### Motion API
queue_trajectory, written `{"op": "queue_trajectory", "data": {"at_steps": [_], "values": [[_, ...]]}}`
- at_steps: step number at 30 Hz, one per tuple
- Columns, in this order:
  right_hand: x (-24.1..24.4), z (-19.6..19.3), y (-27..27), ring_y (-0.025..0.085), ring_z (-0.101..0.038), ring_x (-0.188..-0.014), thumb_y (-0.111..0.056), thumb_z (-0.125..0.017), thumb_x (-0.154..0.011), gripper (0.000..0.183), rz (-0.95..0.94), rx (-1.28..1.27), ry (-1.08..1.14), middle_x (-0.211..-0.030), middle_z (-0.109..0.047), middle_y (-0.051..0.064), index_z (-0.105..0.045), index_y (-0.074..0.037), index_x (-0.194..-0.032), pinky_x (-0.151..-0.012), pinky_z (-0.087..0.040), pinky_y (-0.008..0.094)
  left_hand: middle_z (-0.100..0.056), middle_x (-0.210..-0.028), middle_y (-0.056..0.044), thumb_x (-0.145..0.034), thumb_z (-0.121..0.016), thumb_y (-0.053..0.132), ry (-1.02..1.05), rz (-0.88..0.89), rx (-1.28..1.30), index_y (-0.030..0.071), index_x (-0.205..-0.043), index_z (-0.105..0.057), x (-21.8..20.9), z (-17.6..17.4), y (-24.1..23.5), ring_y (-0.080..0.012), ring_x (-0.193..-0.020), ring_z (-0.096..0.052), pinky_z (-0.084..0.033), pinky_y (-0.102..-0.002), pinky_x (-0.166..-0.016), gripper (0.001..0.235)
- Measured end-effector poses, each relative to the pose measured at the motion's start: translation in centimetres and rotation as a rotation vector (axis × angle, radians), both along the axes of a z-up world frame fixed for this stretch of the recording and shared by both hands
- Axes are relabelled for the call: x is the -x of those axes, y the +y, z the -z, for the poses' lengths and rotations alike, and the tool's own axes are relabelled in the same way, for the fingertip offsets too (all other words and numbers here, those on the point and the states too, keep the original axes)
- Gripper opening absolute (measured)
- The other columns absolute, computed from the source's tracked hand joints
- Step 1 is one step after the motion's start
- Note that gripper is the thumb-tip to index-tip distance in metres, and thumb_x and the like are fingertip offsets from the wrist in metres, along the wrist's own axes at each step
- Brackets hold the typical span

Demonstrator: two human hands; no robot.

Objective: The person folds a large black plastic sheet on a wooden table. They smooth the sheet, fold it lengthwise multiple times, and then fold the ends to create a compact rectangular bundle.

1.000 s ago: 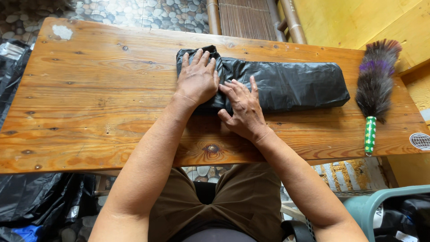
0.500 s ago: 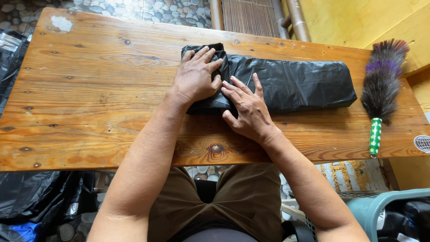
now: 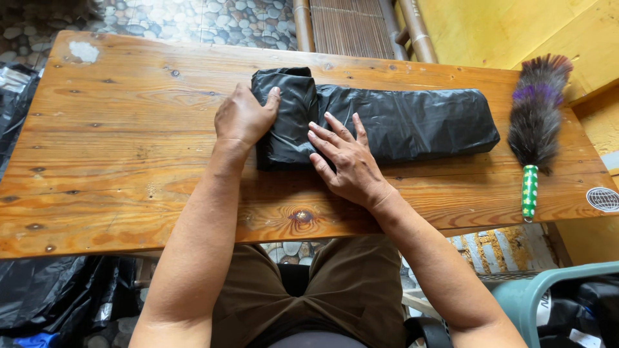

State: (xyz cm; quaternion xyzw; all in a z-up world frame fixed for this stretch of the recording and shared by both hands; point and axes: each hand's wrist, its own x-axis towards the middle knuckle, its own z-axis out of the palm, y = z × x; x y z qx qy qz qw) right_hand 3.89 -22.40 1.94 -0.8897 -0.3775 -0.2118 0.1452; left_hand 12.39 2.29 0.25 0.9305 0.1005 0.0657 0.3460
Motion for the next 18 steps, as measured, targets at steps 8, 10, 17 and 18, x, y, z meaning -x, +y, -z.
{"op": "queue_trajectory", "data": {"at_steps": [8,10,17,18], "values": [[-0.4,0.5,-0.6,0.030,-0.050,-0.139,-0.047,-0.055,-0.105,0.042,0.049,-0.056,0.056,-0.135,-0.062,0.003,-0.066,-0.026,-0.140,-0.118,-0.031,0.052,-0.072,-0.111,-0.024,-0.088,-0.059,0.074,0.144,0.046,0.132,0.005,-0.119,-0.064,-0.1,-1.5,0.3,-0.0443,-0.116,-0.066,-0.051,-0.051,-0.099,0.076],[-0.4,0.5,-0.9,0.028,-0.052,-0.138,-0.046,-0.047,-0.108,0.040,0.050,-0.048,0.088,-0.133,-0.063,0.001,-0.066,-0.030,-0.139,-0.118,-0.030,0.049,-0.071,-0.115,-0.023,-0.084,-0.065,0.066,0.127,0.091,0.217,0.005,-0.123,-0.060,0.4,-2.0,0.0,-0.0422,-0.119,-0.065,-0.050,-0.049,-0.102,0.073],[-0.7,0.0,-0.7,0.025,-0.057,-0.133,-0.041,-0.056,-0.103,0.037,0.028,-0.080,0.147,-0.130,-0.066,-0.001,-0.067,-0.031,-0.138,-0.109,-0.039,0.043,-0.068,-0.122,-0.023,-0.084,-0.068,0.054,0.137,0.028,0.297,0.004,-0.123,-0.057,1.3,-3.5,-0.5,-0.0396,-0.125,-0.062,-0.050,-0.048,-0.106,0.064],[-0.7,-0.4,-0.6,0.025,-0.058,-0.132,-0.040,-0.057,-0.103,0.035,0.013,-0.088,0.167,-0.129,-0.066,0.000,-0.069,-0.029,-0.135,-0.108,-0.040,0.042,-0.069,-0.119,-0.024,-0.083,-0.067,0.053,0.109,0.020,0.298,0.004,-0.121,-0.056,1.0,-3.2,-0.4,-0.0413,-0.122,-0.063,-0.051,-0.049,-0.104,0.063]]}}
